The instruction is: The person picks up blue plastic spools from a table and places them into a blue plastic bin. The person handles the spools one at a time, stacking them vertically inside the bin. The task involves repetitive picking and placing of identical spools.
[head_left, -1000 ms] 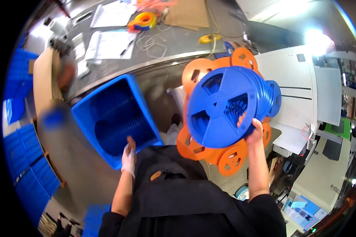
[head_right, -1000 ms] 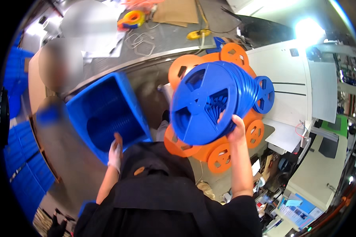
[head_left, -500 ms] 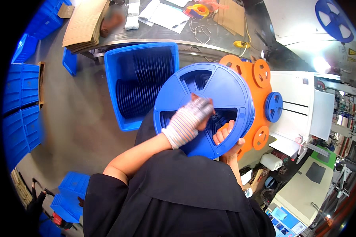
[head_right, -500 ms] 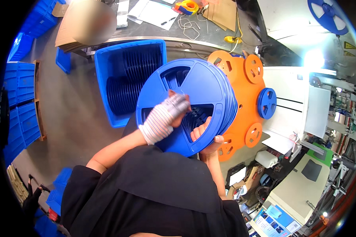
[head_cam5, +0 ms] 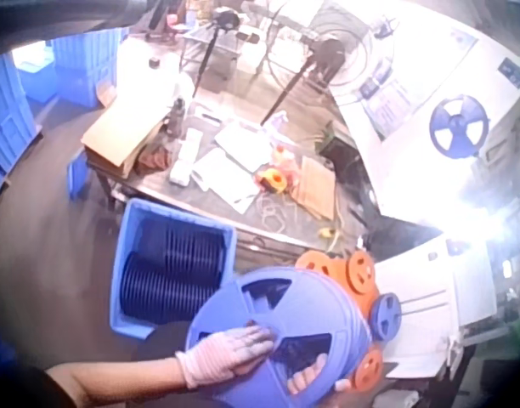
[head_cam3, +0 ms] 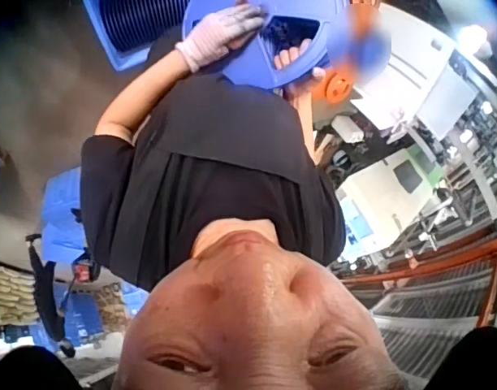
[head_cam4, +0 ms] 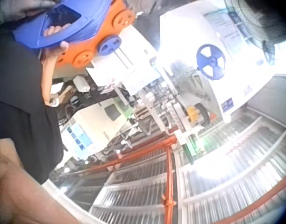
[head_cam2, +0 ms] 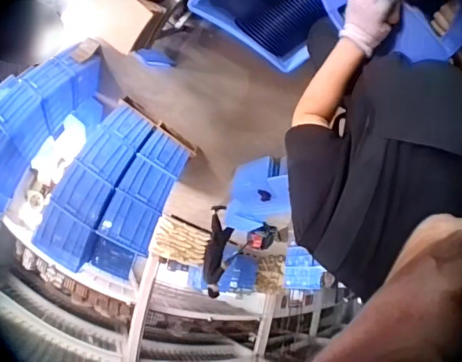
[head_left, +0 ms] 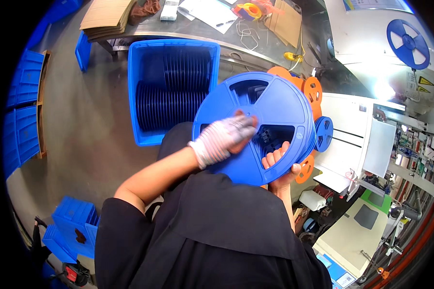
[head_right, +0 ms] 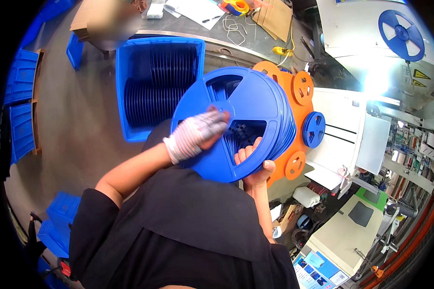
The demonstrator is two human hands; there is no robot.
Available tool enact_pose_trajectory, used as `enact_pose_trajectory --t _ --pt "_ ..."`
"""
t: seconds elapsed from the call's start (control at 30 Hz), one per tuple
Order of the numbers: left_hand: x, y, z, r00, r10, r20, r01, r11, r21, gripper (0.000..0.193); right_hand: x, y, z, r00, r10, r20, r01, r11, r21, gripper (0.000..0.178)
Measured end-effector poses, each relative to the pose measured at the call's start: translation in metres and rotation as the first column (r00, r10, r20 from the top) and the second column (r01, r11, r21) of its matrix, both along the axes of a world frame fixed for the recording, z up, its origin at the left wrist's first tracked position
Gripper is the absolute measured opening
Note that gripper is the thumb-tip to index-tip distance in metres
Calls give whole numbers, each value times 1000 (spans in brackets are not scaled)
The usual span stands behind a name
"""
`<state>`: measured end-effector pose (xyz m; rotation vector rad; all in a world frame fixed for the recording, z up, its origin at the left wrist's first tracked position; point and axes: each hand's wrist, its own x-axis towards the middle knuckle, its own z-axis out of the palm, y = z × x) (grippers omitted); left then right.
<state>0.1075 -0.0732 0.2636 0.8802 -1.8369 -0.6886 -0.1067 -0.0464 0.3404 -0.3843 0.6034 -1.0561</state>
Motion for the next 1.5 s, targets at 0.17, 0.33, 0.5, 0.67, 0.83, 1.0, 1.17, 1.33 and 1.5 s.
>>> enact_pose_trajectory --t 0.17,0.33,0.5,0.67,0.83,1.0,1.17,1.33,1.5 --pt "61 15 -60 995 -69 77 58 989 136 33 -23 3 2 992 -127 -18 127 991 29 36" --pt "72 38 -32 926 -20 376 -47 985 169 35 -34 -15 -2 982 -160 100 158 987 29 36" --pt "53 46 -33 831 -230 506 101 958 269 43 -34 -26 -8 986 -133 99 128 990 60 38" --pt "71 55 -36 917 -256 305 153 934 322 40 -32 -32 -7 940 -263 -217 297 944 144 49" --pt "115 85 -49 990 74 -119 39 670 742 35 -18 -29 -5 963 -197 -186 231 956 183 42" --pt "150 93 -61 605 526 -598 305 540 784 31 -18 -10 -18 972 -195 -133 214 965 150 35" --pt "169 113 -74 291 690 -663 483 492 724 35 -14 1 -20 975 -190 -111 206 966 157 31" --pt "177 123 -82 173 734 -657 588 458 667 37 -7 2 -18 980 -160 -121 176 974 141 31" --pt "187 126 -108 194 765 -614 515 453 728 33 -4 5 -17 982 -150 -114 165 977 132 32"
